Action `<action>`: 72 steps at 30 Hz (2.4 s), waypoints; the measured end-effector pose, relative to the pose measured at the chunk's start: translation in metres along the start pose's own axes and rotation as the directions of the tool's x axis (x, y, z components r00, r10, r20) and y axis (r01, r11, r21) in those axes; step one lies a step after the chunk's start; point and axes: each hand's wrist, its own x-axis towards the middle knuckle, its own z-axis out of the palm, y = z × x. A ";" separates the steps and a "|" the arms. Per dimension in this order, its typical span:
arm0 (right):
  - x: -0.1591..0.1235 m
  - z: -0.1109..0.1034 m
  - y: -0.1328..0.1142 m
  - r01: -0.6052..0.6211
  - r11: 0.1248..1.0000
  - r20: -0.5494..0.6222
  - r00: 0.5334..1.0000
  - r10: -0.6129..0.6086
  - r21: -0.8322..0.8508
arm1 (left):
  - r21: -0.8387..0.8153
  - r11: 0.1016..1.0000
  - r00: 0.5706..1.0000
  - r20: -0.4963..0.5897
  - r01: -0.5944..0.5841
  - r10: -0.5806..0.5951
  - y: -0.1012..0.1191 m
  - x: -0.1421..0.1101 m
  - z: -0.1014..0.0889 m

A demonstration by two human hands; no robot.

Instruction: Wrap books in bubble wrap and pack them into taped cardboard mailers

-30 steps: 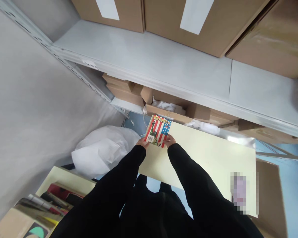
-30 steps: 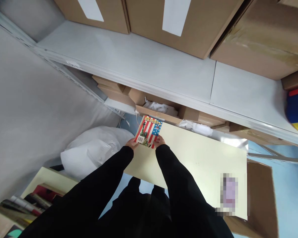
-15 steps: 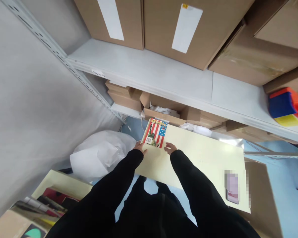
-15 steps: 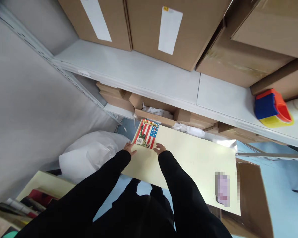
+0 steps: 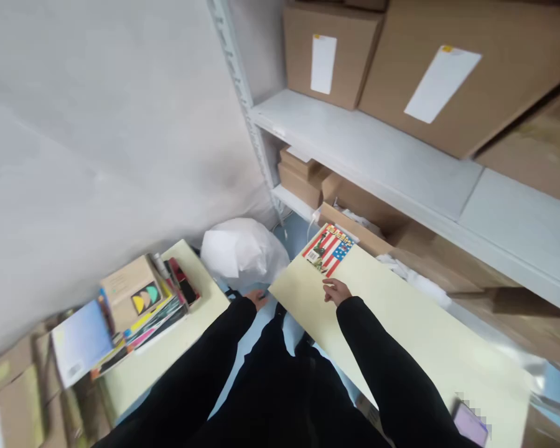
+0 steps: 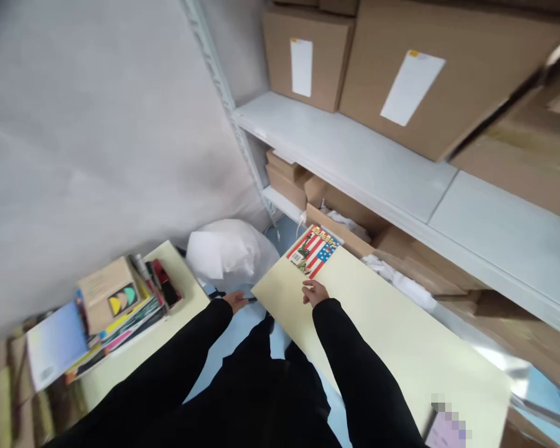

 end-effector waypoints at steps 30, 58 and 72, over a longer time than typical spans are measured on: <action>-0.232 -0.318 -0.184 -0.478 0.628 -0.757 0.133 -0.639 -0.614 | 0.453 0.669 0.808 0.341 -0.589 0.481 0.070 0.023 0.023; -0.215 -0.119 0.104 -0.476 0.784 -0.856 0.501 -0.131 -0.399 | 0.457 0.755 0.880 0.306 -0.471 0.364 0.082 0.002 0.059; -0.177 -0.121 0.170 -0.559 0.753 -0.864 0.503 -0.023 -0.346 | 0.557 0.721 0.911 0.266 -0.412 0.314 0.072 -0.018 0.054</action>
